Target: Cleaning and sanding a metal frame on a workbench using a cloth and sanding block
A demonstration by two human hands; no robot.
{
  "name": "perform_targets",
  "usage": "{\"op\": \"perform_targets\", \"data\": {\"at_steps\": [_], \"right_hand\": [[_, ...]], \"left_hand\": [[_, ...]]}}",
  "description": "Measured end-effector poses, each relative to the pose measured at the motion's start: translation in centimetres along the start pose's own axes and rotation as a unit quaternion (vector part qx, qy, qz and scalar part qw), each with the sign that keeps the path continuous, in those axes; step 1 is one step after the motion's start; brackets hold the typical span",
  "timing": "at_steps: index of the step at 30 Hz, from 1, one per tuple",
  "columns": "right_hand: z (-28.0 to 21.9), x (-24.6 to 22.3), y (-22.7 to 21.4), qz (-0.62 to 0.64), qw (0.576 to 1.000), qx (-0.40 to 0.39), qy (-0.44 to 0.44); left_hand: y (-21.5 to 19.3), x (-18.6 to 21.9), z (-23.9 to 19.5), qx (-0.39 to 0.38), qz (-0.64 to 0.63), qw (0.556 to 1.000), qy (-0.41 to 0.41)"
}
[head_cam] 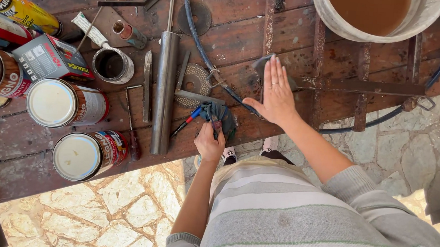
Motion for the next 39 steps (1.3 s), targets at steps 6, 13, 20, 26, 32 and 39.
{"op": "perform_targets", "data": {"at_steps": [6,13,20,26,32,39], "right_hand": [[-5.4,3.5,1.0,-0.047,0.993,0.093,-0.05],[-1.5,-1.4,0.6,-0.005,1.0,0.02,-0.016],[-2.2,2.6,-0.3,-0.019,0.998,0.063,-0.009],[-3.2,-0.9,0.6,-0.028,0.999,-0.003,-0.047],[-2.4,3.3,-1.0,-0.032,0.999,-0.025,0.026],[-5.0,1.2,0.5,-0.023,0.999,-0.039,-0.007]], "left_hand": [[-0.1,0.1,-0.1,0.0,-0.009,1.0,-0.006],[0.1,-0.2,-0.4,0.009,0.016,1.0,-0.01],[0.4,-0.4,-0.4,-0.001,-0.004,1.0,-0.02],[0.7,-0.8,-0.5,0.009,-0.006,1.0,-0.015],[1.3,-1.5,-1.2,0.019,0.01,1.0,-0.013],[1.0,-1.1,-0.8,0.031,-0.002,0.999,-0.01]]}}
Point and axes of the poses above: each hand's wrist, its own z-axis towards the middle knuckle, its own y-axis out of the palm, x = y × z, the point moved 2 cm from there along z, towards the middle knuckle, and after that the axes turned 3 degrees about -x, right-handed, at the moved point
